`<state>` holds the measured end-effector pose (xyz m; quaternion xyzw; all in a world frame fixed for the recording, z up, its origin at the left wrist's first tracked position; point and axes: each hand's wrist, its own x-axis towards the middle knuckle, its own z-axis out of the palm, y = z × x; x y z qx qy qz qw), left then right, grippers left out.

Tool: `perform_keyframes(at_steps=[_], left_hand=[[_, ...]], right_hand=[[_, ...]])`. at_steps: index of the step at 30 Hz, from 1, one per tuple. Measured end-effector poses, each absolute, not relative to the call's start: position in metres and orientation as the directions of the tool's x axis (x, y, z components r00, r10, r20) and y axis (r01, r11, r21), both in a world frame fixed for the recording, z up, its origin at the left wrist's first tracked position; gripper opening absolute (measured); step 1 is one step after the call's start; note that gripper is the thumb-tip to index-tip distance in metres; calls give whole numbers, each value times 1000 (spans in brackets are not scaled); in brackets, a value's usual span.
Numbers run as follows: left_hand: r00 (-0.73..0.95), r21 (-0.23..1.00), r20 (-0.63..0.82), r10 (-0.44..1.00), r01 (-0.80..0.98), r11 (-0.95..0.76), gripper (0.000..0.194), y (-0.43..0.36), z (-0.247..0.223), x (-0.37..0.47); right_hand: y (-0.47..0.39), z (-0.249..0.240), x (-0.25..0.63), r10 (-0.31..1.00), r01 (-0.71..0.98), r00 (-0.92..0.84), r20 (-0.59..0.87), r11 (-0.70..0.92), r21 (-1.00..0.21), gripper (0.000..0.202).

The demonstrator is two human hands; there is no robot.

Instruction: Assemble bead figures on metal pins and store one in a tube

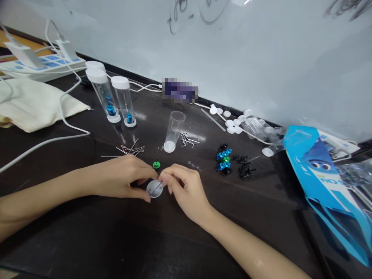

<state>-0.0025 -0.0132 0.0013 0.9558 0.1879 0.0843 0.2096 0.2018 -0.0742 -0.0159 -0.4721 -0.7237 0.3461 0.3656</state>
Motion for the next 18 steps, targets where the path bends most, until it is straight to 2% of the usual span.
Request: perform_keyframes(at_steps=[6,18], left_hand=[[916,437,84,392,320,-841,23,-14,2,-2],[912,443,75,404,333,-833,22,-13,3,-3]], right_hand=[[-77,-14,201,900,432,-364,242,393,-812,24],[-78,-15,201,879,433,-402,258,430,-792,20]])
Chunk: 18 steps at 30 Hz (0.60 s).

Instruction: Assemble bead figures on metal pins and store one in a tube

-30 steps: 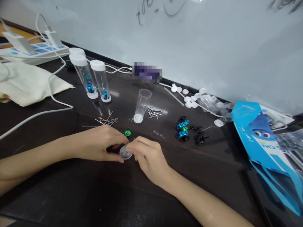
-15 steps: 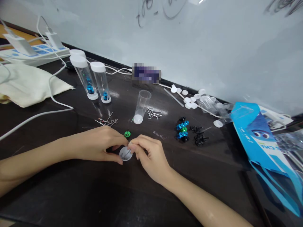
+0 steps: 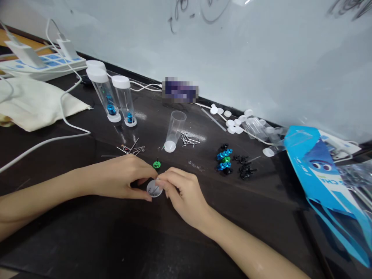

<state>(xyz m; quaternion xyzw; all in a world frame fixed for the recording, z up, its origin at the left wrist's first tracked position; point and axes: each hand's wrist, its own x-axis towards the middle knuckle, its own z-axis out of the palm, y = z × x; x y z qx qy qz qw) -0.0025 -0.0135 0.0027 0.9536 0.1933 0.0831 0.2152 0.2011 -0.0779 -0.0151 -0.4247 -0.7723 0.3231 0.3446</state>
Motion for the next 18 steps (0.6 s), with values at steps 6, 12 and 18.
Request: perform_keyframes(at_steps=[6,12,18], left_hand=[[904,467,42,425,358,-808,19,-13,5,-3],[903,478,31,428,363,-800,18,-12,6,-4],[903,478,21,428,367,-798,18,-12,9,-3]], right_hand=[[-78,-16,202,872,429,-410,267,443,-787,20],[-78,-16,203,867,435,-414,276,455,-777,20],[-79,-15,202,868,438,-418,268,451,-778,20]])
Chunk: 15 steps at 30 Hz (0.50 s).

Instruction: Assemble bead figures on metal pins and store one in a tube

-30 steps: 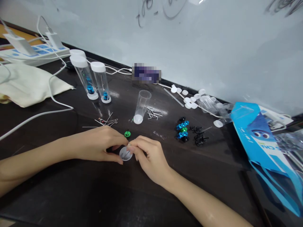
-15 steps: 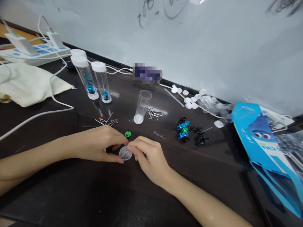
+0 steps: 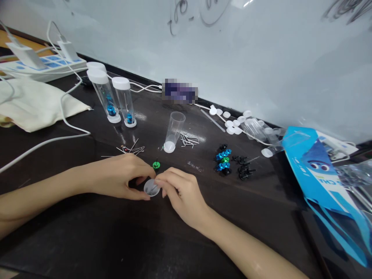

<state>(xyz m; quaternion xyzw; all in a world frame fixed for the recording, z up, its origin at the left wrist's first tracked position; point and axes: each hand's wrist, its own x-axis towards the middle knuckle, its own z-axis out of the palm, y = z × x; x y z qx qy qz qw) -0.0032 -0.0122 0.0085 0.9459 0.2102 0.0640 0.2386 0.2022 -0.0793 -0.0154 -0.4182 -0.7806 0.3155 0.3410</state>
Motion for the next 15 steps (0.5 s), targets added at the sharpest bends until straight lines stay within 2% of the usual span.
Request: perform_keyframes(at_steps=[4,8,15], left_hand=[[902,459,22,431,374,-806,19,-11,9,-5],[898,438,15,440,389,-810,18,-10,10,-7],[886,405,35,463,411,-817,18,-7,15,-10]], right_hand=[[-79,-14,201,869,452,-400,292,464,-762,17],[-78,-15,201,843,487,-401,359,527,-696,16],[-76,-18,208,761,616,-513,397,649,-447,25]])
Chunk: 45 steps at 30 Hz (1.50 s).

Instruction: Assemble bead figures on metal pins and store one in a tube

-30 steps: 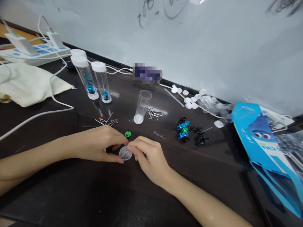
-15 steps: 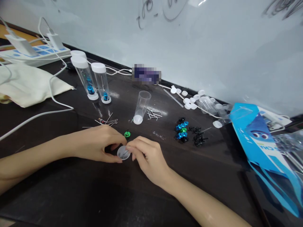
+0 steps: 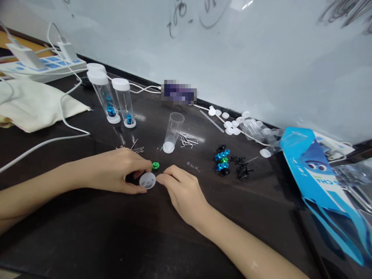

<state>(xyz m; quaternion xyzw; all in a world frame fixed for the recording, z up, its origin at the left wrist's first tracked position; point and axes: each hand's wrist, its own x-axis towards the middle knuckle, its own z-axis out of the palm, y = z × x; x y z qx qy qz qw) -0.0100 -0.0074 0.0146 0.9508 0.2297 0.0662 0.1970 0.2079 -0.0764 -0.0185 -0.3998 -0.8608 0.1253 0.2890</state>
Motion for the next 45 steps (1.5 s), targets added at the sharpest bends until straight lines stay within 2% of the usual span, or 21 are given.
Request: perform_keyframes(at_steps=[3,6,10,16,22,25,30,35,45], left_hand=[[880,418,42,473,414,-809,18,-7,15,-10],[879,428,45,474,412,-804,19,-7,15,-10],[881,467,41,471,400,-789,18,-6,16,-10],[899,531,13,438,365,-765,20,-6,15,-8],[913,531,21,407,334,-779,31,-4,13,-10],[896,566,84,437,318,-761,36,4,16,-16],[718,512,334,610,405,-757,10,16,12,-18],[765,552,281,580,366,-749,17,11,-1,-6],[707,642,266,656,378,-667,6,-1,-8,5]], right_hand=[[-77,-18,209,748,628,-534,394,663,-408,25],[-77,-18,208,755,621,-533,381,655,-430,24],[-76,-17,206,809,585,-479,342,584,-562,21],[-71,-15,206,919,475,-315,237,369,-799,16],[-67,-15,209,972,294,-128,199,228,-928,15],[-66,-17,210,975,227,-84,208,222,-948,14],[-64,-20,209,976,120,-37,216,219,-968,9],[-64,-22,209,975,89,-9,224,224,-971,8],[-68,-21,210,965,159,-30,259,260,-952,7]])
